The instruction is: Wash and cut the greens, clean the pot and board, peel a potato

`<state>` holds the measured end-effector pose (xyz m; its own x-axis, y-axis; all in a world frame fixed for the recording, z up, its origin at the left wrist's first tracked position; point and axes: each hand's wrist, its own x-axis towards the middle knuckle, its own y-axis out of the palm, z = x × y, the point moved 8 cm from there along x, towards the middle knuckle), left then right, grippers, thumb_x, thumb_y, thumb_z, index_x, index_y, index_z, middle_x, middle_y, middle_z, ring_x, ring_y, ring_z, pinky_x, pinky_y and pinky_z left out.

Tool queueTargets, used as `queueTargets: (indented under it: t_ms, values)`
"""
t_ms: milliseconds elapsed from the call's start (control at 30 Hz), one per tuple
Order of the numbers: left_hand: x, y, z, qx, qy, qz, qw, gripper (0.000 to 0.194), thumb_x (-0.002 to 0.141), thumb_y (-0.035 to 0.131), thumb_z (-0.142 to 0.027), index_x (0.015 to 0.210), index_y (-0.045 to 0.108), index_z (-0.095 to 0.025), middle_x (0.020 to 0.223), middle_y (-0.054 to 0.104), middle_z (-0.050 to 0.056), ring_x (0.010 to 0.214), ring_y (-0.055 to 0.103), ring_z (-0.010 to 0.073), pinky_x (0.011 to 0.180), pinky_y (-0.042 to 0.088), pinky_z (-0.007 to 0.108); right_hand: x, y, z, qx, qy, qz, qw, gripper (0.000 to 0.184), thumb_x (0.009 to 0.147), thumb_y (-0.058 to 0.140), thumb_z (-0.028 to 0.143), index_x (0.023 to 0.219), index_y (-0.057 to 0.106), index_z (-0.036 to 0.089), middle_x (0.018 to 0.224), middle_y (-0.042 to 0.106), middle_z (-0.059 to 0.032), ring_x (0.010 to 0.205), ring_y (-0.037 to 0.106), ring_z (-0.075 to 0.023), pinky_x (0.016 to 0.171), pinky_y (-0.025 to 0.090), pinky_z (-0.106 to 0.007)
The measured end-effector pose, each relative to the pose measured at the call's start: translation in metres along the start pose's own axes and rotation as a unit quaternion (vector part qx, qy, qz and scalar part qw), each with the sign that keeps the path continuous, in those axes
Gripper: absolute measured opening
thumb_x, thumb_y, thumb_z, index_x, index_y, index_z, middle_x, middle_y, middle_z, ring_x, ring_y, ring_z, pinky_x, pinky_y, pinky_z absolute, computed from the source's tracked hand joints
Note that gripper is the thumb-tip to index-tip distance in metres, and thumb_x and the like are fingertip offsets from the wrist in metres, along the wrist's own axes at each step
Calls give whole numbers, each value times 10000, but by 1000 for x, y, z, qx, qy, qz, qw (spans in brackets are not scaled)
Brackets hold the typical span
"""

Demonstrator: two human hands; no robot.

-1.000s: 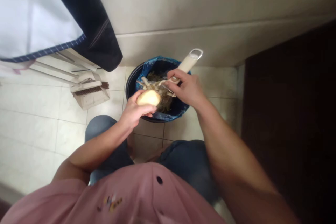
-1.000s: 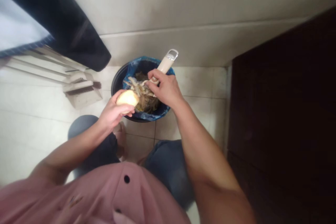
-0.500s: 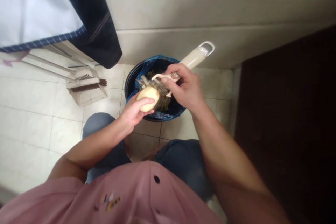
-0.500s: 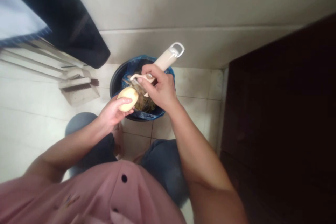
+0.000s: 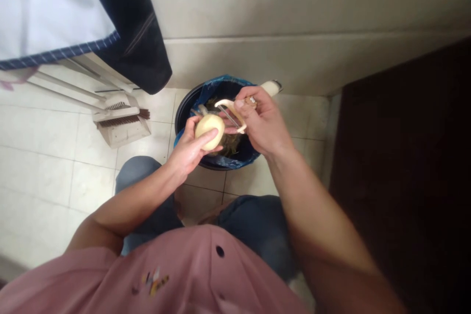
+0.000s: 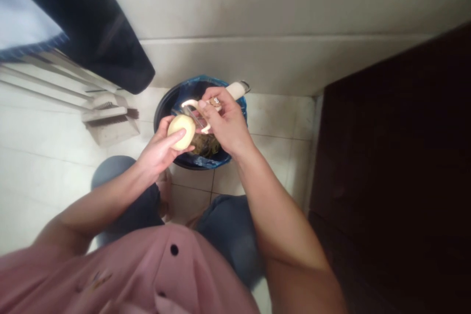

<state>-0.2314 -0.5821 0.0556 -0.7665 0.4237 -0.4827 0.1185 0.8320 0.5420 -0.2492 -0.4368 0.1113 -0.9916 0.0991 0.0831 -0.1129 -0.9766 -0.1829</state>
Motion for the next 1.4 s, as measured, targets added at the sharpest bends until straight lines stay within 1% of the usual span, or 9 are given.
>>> queueTargets:
  t_ms: [133,333,433,567,800,1000,1067,1233,1400]
  values:
    - [4,-3,7,15,-32,-3,999,536,708,898,-316,1105,552,-217,1117,672,31,924,697,161,742,646,318,-1,1,-3,-25,0,2,1000,426,911,621,712,1021,556,306,803,611,10,669,625,-163,546,520,-279]
    - [0,-8,9,163,-42,-54,984,601,596,947,-226,1103,627,-182,969,712,32,732,670,118,546,524,185,-7,3,19,-158,-72,2,985,374,935,628,631,962,599,259,780,625,3,652,557,-151,607,471,-287]
    - [0,-7,8,191,-32,-48,980,548,600,904,-194,1091,663,-169,839,697,4,613,615,94,468,453,172,-10,12,31,-193,-106,41,975,359,935,634,605,947,628,246,842,668,-12,688,566,-156,651,456,-292]
    - [1,-5,9,202,-28,-34,978,462,592,812,-124,1032,673,-151,705,636,-36,512,523,70,413,381,174,-10,20,32,-205,-103,91,969,326,935,642,564,930,646,238,799,653,-2,656,544,-145,644,420,-281]
    - [1,-2,8,189,-23,-24,981,507,547,764,-86,1039,659,-153,697,609,-44,519,504,67,425,360,169,-4,11,18,-202,-86,83,972,297,923,644,534,922,641,237,756,628,20,631,505,-131,619,392,-264]
    - [-2,-4,9,207,-21,-11,978,545,500,793,-122,1029,677,-184,725,594,-41,536,503,82,416,375,172,-1,-22,14,-255,-96,-8,962,252,890,696,488,890,652,241,702,599,19,599,477,-140,604,393,-281]
    - [-3,-4,8,215,-14,-12,977,564,497,795,-131,1047,685,-185,742,608,-32,556,518,91,423,387,174,-3,-20,17,-234,-100,-5,967,247,908,682,488,923,656,243,753,622,8,638,521,-150,626,417,-284]
    - [-3,-1,9,222,-6,3,975,571,502,783,-126,1064,692,-169,760,622,-18,594,533,102,445,395,174,-8,2,22,-185,-104,69,975,287,918,675,526,943,647,241,853,663,-7,724,581,-163,670,448,-287]
    - [-4,0,10,214,-1,17,977,616,478,791,-129,1081,674,-192,762,615,-31,620,554,111,471,410,175,-4,-15,22,-232,-102,9,967,244,897,713,471,916,653,235,746,620,11,635,514,-146,640,411,-290]
